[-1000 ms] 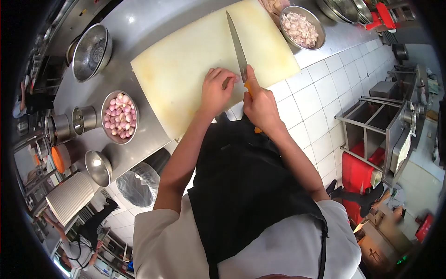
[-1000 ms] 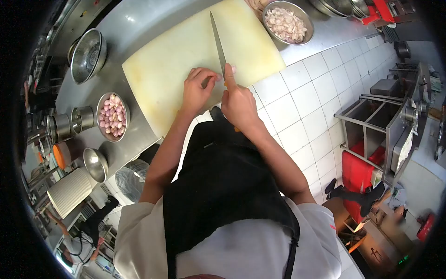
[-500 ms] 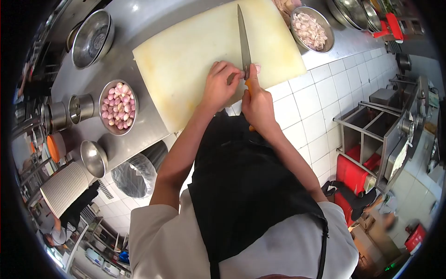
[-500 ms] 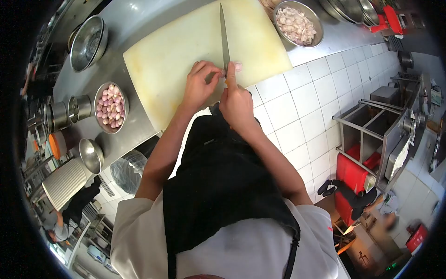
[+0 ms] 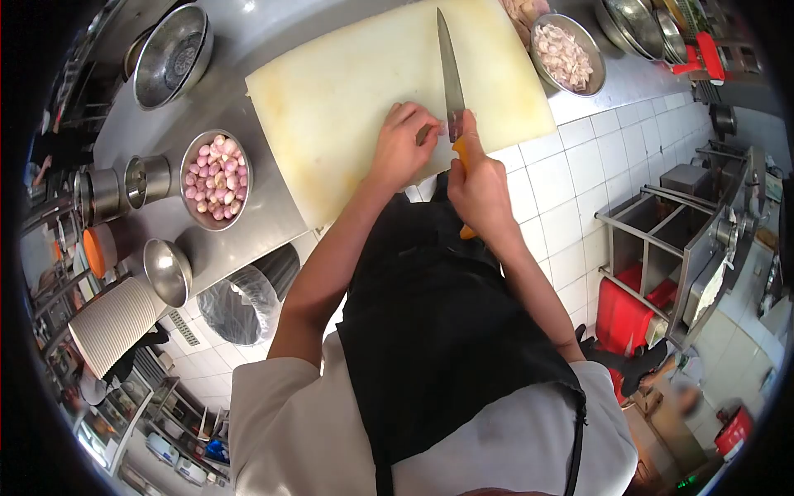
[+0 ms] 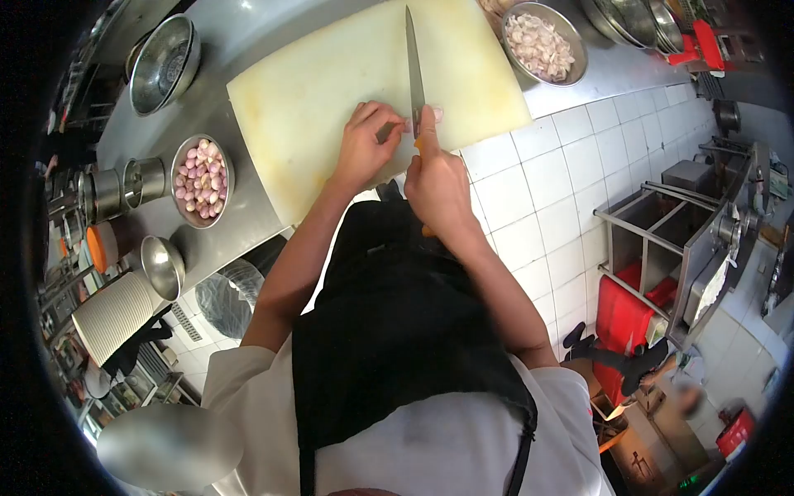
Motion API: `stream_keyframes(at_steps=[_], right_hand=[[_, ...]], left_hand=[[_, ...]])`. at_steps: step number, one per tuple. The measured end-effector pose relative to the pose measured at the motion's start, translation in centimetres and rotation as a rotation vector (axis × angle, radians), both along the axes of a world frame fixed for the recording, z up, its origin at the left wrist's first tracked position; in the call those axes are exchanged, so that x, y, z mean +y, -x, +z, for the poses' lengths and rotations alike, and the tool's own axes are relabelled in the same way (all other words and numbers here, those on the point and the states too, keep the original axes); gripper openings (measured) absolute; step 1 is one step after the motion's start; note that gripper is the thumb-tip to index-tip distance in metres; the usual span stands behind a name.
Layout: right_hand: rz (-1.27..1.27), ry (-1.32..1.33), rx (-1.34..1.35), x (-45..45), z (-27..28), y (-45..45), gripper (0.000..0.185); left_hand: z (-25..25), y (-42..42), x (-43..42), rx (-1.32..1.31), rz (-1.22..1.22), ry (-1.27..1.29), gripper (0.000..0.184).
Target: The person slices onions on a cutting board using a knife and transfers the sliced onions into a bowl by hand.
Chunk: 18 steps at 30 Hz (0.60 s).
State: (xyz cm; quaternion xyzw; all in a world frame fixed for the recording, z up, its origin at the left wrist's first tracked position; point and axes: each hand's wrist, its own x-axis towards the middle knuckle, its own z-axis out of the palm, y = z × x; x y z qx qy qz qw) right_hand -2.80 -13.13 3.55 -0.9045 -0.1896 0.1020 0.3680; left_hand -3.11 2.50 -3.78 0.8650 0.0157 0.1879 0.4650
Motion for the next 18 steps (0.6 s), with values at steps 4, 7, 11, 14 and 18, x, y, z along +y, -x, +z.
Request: stream_keyframes(at_steps=[4, 7, 11, 14, 18], right_hand=[[-0.020, 0.035, -0.014, 0.8, -1.5, 0.3, 0.074], [0.014, 0.031, -0.015, 0.5, 0.2, -0.1, 0.073], [-0.006, 0.033, -0.053, 1.3, -1.0, 0.5, 0.073], [0.004, -0.018, -0.068, 0.8, -1.3, 0.1, 0.073], [0.026, 0.010, -0.036, 0.6, 1.0, -0.3, 0.073]], left_hand=[[0.0, 0.0, 0.0, 0.006, -0.006, 0.012, 0.011], [-0.2, 0.0, 0.2, 0.015, -0.004, 0.003, 0.011], [-0.1, 0.0, 0.0, 0.030, 0.004, 0.005, 0.010], [0.0, 0.0, 0.0, 0.005, -0.004, 0.028, 0.008], [-0.3, -0.1, 0.0, -0.009, 0.000, 0.017, 0.008]])
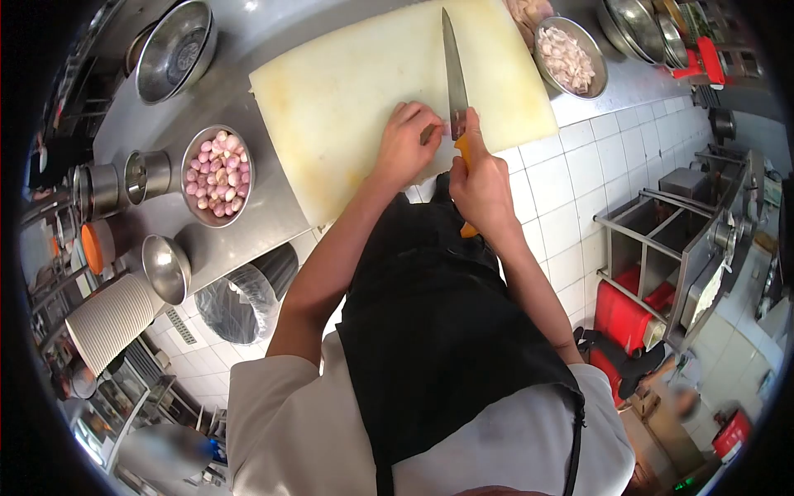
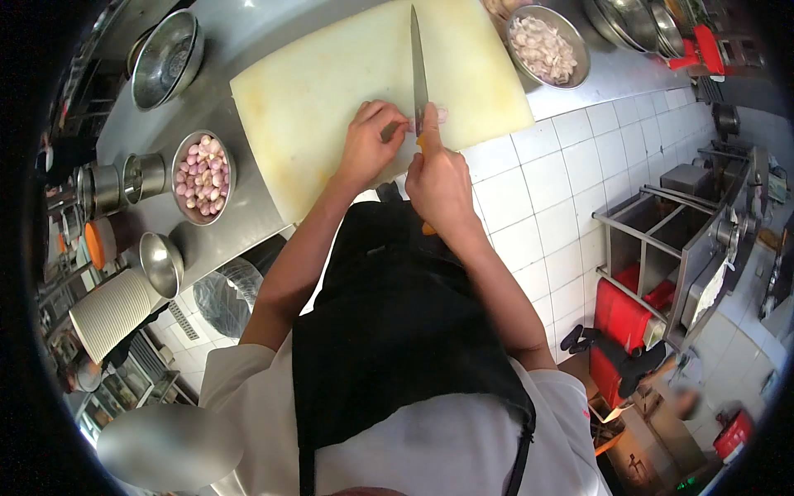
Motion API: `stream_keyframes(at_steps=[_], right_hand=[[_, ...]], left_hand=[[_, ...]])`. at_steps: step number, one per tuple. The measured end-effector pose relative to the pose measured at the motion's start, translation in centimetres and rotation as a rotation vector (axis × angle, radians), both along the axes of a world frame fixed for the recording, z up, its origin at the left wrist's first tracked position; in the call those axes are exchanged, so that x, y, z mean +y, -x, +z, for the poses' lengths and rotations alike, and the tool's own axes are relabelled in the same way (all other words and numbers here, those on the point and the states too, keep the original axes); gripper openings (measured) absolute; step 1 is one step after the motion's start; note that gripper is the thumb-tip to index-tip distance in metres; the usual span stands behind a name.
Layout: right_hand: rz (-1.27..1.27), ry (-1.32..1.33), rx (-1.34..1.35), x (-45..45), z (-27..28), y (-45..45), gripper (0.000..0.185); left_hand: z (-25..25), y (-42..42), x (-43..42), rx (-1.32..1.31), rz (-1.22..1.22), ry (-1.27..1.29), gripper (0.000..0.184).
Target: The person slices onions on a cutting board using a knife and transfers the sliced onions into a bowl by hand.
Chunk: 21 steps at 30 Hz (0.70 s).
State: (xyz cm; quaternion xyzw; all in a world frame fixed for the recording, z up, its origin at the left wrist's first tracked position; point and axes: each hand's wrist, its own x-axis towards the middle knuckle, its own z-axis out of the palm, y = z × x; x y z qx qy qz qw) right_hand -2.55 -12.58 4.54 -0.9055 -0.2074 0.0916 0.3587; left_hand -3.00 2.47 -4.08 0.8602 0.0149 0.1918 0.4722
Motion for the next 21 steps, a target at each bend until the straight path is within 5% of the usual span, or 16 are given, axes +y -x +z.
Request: stream_keyframes(at_steps=[4, 13, 21], right_hand=[[-0.036, -0.016, -0.127, 0.6, -4.4, 1.1, 0.075], [-0.017, 0.018, 0.042, 0.0, 0.0, 0.2, 0.075], [-0.021, 0.025, -0.078, 0.4, -3.9, 0.8, 0.076]], left_hand=[[0.0, 0.1, -0.1, -0.013, 0.010, 0.008, 0.008], [-0.1, 0.0, 0.1, -0.017, -0.009, 0.005, 0.007], [-0.1, 0.0, -0.1, -0.027, 0.010, 0.010, 0.008]])
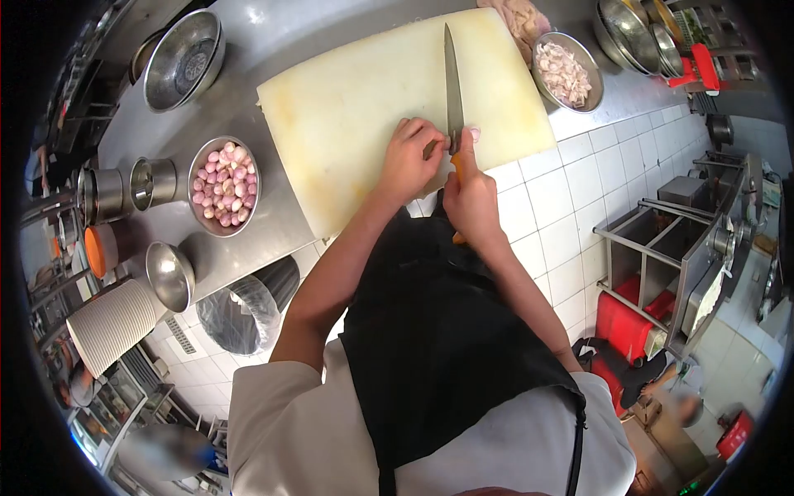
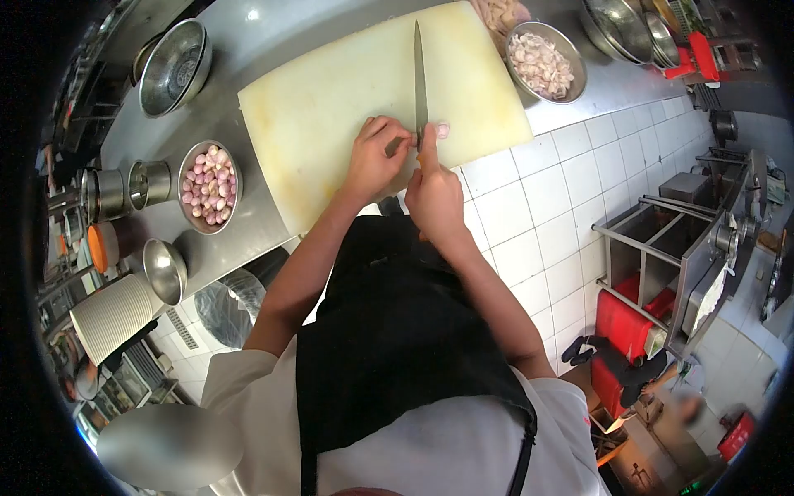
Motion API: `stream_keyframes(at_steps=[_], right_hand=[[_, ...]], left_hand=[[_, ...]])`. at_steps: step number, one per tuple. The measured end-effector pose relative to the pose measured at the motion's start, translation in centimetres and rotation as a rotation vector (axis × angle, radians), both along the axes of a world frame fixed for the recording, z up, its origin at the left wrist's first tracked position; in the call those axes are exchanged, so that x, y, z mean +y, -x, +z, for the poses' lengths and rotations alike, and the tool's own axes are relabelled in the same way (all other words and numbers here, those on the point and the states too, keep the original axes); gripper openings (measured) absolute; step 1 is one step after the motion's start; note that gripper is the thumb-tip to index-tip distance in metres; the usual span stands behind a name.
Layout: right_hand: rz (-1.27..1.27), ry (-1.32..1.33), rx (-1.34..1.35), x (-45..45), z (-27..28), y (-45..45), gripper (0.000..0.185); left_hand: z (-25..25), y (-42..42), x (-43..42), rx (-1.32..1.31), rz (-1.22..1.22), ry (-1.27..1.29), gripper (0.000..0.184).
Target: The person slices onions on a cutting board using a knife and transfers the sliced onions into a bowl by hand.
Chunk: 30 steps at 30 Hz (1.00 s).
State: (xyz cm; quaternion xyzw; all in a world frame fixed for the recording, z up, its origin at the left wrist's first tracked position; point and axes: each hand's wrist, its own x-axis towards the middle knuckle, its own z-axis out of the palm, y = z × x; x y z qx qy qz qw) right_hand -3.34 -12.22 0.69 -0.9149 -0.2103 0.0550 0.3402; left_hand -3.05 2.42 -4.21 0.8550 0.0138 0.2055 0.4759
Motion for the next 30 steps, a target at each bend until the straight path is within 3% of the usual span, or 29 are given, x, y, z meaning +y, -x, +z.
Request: stream_keyframes(at_steps=[4, 7, 14, 23, 30], right_hand=[[0.028, -0.100, 0.031, -0.7, 2.5, -0.8, 0.076], [0.016, -0.024, 0.088, -0.4, 3.8, -0.8, 0.077], [-0.012, -0.016, -0.002, 0.6, -0.3, 0.4, 0.077], [0.026, -0.045, 0.105, -0.5, 3.6, -1.0, 0.075], [0.014, 0.006, 0.127, -0.1, 2.8, -0.5, 0.079]], left_hand=[[0.1, -0.1, 0.2, 0.009, -0.009, -0.027, 0.011], [0.2, 0.0, 0.3, 0.031, -0.019, -0.032, 0.012], [0.3, 0.1, 0.1, 0.022, 0.000, -0.005, 0.013], [0.0, 0.0, 0.1, -0.006, 0.001, -0.015, 0.009], [0.1, 0.0, 0.1, 0.007, -0.001, -0.016, 0.009]])
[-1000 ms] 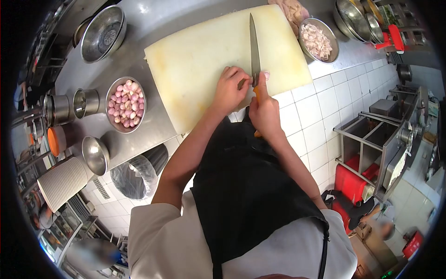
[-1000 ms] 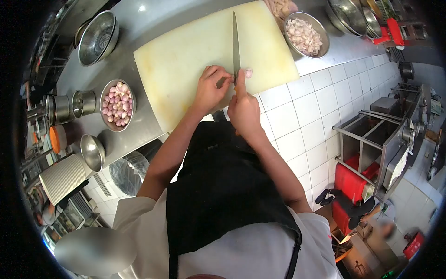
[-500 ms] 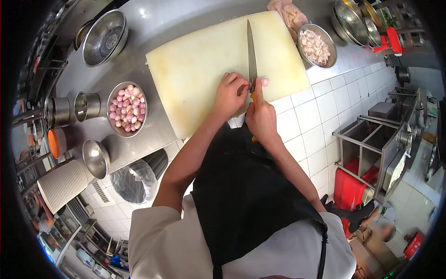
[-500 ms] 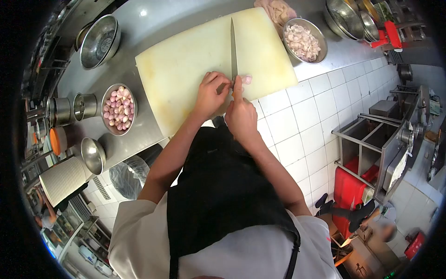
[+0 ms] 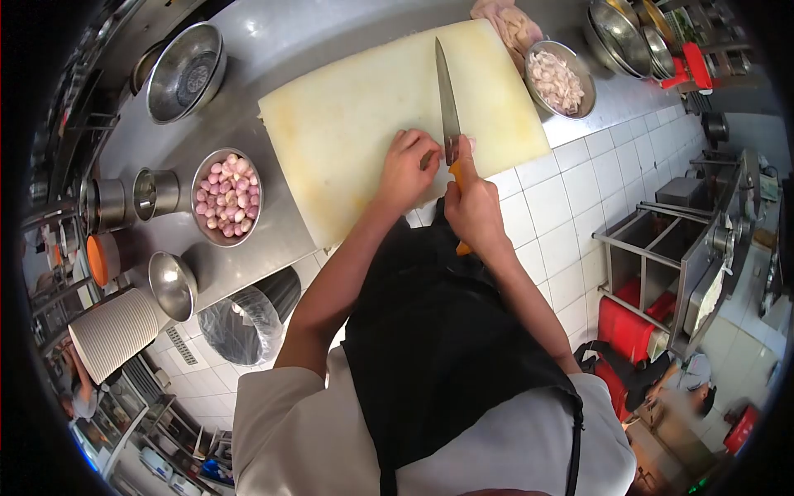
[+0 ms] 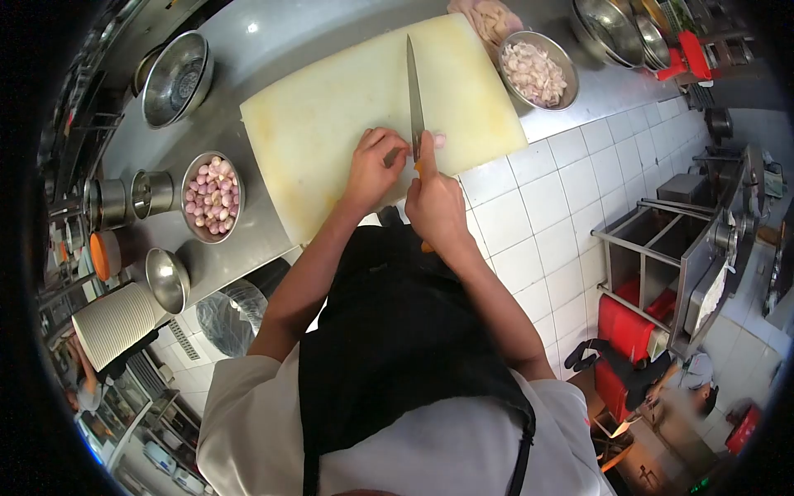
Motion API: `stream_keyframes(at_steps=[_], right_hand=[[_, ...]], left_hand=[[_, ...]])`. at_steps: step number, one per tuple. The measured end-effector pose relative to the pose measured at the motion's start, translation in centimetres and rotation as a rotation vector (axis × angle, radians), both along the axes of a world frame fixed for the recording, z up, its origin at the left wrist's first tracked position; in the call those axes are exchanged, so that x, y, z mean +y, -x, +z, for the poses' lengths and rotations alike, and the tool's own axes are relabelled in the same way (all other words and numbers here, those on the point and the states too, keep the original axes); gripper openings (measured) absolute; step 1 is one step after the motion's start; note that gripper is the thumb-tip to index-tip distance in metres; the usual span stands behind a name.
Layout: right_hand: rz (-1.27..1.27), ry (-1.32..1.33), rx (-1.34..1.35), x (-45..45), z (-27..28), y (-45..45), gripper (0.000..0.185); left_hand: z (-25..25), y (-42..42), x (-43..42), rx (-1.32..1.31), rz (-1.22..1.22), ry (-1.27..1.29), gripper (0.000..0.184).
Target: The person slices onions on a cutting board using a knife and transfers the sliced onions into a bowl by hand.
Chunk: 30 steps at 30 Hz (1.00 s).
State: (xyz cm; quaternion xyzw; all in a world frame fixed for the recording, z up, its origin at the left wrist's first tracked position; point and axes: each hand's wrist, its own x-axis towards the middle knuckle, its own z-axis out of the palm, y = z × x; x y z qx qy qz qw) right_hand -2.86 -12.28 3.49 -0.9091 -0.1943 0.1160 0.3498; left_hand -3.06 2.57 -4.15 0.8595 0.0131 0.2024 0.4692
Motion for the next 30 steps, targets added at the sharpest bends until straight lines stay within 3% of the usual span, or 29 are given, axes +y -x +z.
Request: stream_keyframes(at_steps=[2, 8, 11, 12, 14, 15, 16, 17, 19, 20, 22, 30], right_hand=[[-0.035, 0.026, 0.081, 0.1, 0.5, 0.0, 0.079], [0.024, -0.028, -0.116, 0.0, -2.9, 0.3, 0.081], [-0.030, 0.103, -0.006, 0.3, -3.4, 0.3, 0.083], [-0.028, 0.156, 0.096, 0.5, -5.1, 0.4, 0.081], [-0.066, 0.013, 0.090, 1.2, -5.3, 0.9, 0.064], [-0.081, -0.059, 0.085, 1.3, -5.4, 1.0, 0.056], [-0.031, -0.009, 0.159, 1.6, -5.8, 0.4, 0.051], [-0.081, -0.114, -0.004, 2.0, -6.9, 0.9, 0.057], [-0.133, -0.219, 0.139, 1.5, -5.4, 0.6, 0.061], [-0.065, -0.090, 0.156, 0.9, -2.4, 1.1, 0.062], [-0.087, -0.241, -0.023, 1.9, -7.0, 0.5, 0.064], [-0.079, -0.212, 0.050, 1.8, -5.8, 0.2, 0.063]], left_hand=[[0.0, 0.0, 0.0, 0.003, 0.001, -0.003, 0.009], [-0.3, -0.2, 0.1, -0.012, -0.009, -0.032, 0.008], [-1.5, -0.2, 0.4, -0.032, 0.005, -0.072, 0.006], [-1.3, 0.1, 0.5, -0.015, -0.013, -0.070, 0.007], [-0.8, 0.6, 0.8, 0.010, -0.093, -0.042, 0.022], [0.0, 0.3, 1.3, 0.128, -0.152, -0.051, 0.026], [-1.0, 0.0, 1.5, 0.060, -0.153, -0.050, 0.023], [-3.0, -0.3, 2.3, -0.045, -0.169, -0.084, 0.023], [-4.3, -0.6, 2.7, -0.052, -0.092, -0.136, 0.018], [-4.3, -0.9, 2.3, -0.024, -0.084, -0.118, 0.017], [-4.0, -0.9, 2.0, 0.006, -0.049, -0.068, 0.017], [-4.9, -2.0, 2.9, 0.067, -0.088, 0.066, 0.018]])
